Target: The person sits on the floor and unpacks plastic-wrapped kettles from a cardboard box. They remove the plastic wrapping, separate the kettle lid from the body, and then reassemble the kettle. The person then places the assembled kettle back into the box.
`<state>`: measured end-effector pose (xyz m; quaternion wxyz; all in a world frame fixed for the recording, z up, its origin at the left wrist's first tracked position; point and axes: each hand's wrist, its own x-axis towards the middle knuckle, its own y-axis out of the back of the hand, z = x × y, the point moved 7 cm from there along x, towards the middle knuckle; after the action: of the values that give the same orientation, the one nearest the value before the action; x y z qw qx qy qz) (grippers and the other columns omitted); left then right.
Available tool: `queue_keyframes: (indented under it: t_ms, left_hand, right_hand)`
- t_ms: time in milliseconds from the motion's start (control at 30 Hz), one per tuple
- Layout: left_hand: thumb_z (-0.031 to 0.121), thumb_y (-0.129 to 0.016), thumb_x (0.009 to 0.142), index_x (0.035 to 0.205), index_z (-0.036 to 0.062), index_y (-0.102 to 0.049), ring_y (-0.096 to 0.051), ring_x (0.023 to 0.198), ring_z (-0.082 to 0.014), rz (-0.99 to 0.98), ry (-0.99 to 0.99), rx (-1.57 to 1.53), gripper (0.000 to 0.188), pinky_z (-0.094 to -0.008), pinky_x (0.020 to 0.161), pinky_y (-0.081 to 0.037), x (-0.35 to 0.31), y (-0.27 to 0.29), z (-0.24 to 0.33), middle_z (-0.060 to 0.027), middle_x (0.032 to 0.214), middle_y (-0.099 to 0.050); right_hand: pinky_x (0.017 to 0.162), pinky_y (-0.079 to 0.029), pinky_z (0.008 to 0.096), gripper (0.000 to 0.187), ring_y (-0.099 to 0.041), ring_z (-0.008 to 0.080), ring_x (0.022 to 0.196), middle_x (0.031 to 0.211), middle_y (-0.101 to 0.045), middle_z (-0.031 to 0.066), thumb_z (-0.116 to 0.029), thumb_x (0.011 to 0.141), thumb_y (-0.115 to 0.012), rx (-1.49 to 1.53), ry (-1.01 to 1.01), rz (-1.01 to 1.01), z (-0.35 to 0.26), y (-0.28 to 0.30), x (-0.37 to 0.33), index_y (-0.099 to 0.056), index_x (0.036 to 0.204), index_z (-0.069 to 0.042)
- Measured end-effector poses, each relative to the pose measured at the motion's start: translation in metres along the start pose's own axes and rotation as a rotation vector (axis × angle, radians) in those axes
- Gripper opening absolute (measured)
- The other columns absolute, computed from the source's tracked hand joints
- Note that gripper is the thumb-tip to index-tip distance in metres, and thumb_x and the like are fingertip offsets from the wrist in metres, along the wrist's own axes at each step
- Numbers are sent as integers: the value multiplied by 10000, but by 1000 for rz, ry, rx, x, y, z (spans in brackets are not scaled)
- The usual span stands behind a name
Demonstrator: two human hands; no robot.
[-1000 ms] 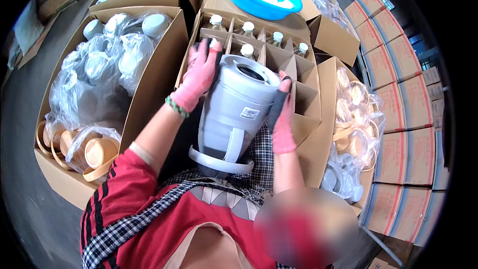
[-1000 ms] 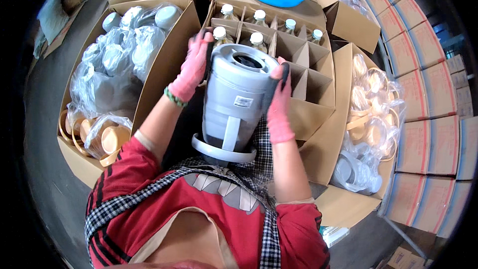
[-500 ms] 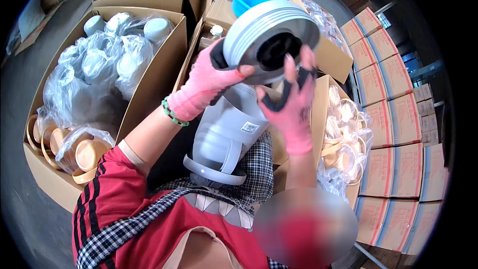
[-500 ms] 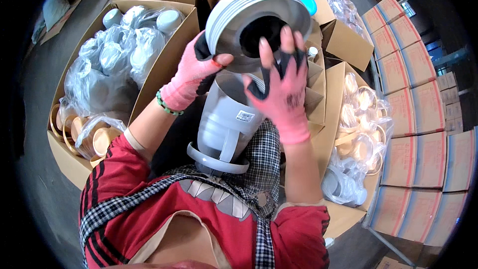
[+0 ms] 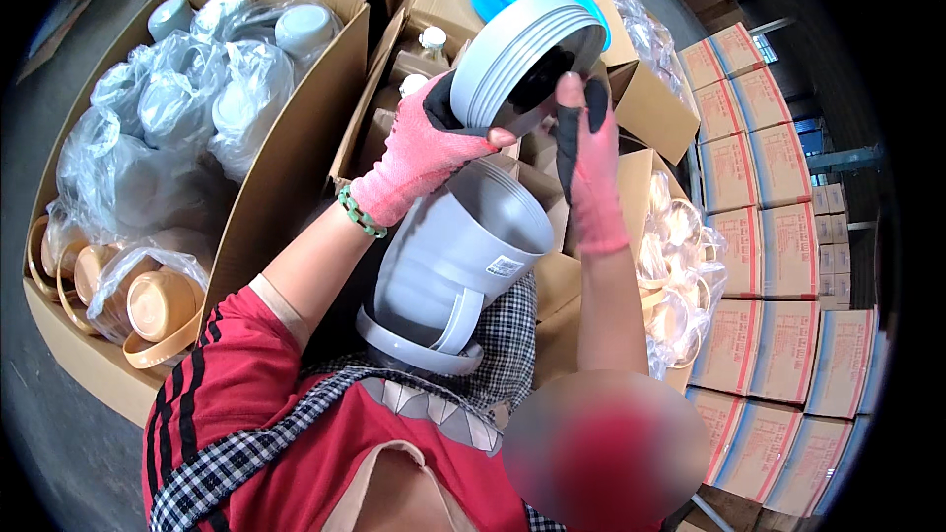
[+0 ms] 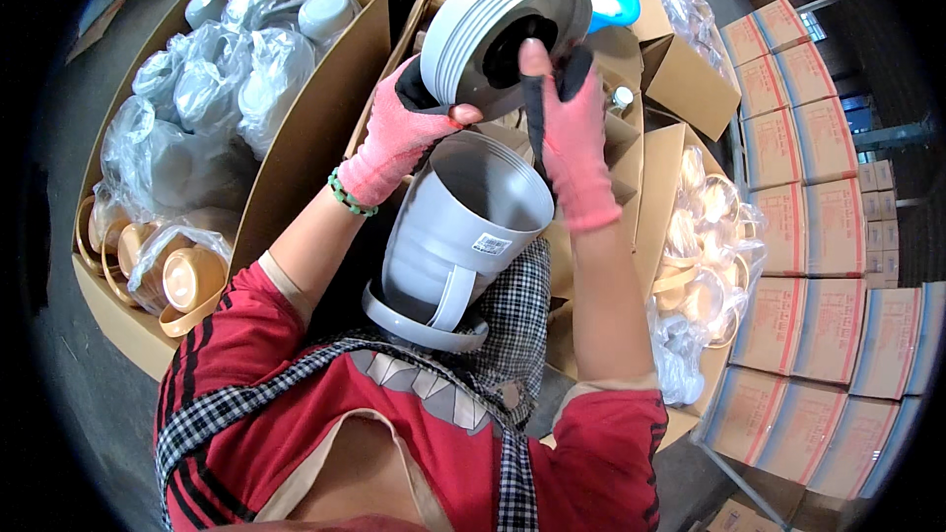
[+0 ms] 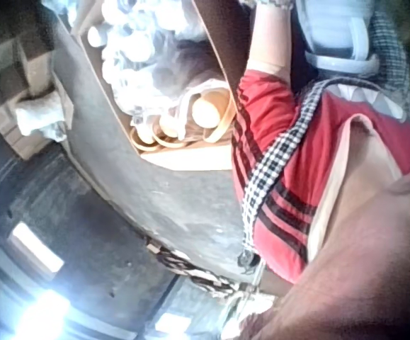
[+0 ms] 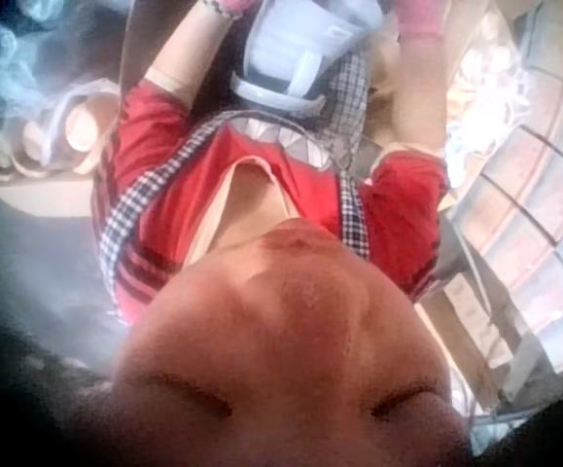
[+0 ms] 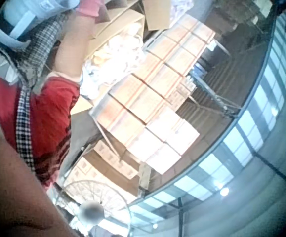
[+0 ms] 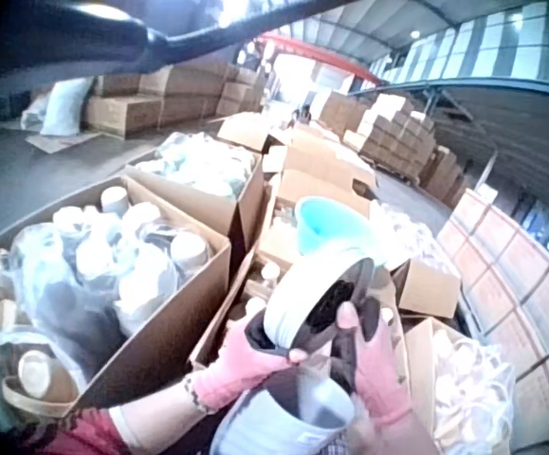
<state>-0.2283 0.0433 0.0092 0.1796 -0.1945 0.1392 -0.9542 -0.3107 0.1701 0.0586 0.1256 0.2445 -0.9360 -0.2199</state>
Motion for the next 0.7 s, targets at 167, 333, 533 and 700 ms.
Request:
queue_keyframes:
  t_ms: [167, 333, 533, 700]
  left_hand:
    - [154, -743, 646, 1016, -12, -542, -539, 818, -107, 234, 44, -362, 452, -260, 735, -446, 10, 42, -50, -58, 929, -591]
    - [181, -604, 799, 1101, 8, -481, -559, 892, -199, 468, 213, -987, 369, -343, 831, -460, 22, 80, -134, -75, 1004, -561]
    - [203, -594, 808, 1067, 0, -491, -546, 901, -193, 545, 345, -927, 345, -325, 847, -443, 23, 90, -147, -84, 976, -563]
    - [189, -578, 817, 1020, 37, -509, -535, 910, -182, 504, 337, -959, 263, -325, 859, -427, 27, 97, -153, -65, 975, -554]
  right_hand:
    - [517, -456, 238, 881, -569, 191, 576, 744, -583, 140, -722, 758, -199, 773, -512, -968, 22, -51, 0, -491, 1038, 60]
    - [454, -446, 229, 400, -572, 145, 534, 705, -576, 111, -383, 798, -566, 205, -291, 88, 126, 28, 91, -541, 841, 14]
    - [834, -428, 407, 591, -501, 357, 1004, 1093, -481, 217, -424, 743, -583, -957, -61, -234, 229, -49, 120, -424, 1163, -40]
    - [862, -423, 402, 747, -496, 337, 1032, 1152, -438, 201, -454, 642, -681, -1099, -206, -437, 239, -75, 134, -375, 1178, -33]
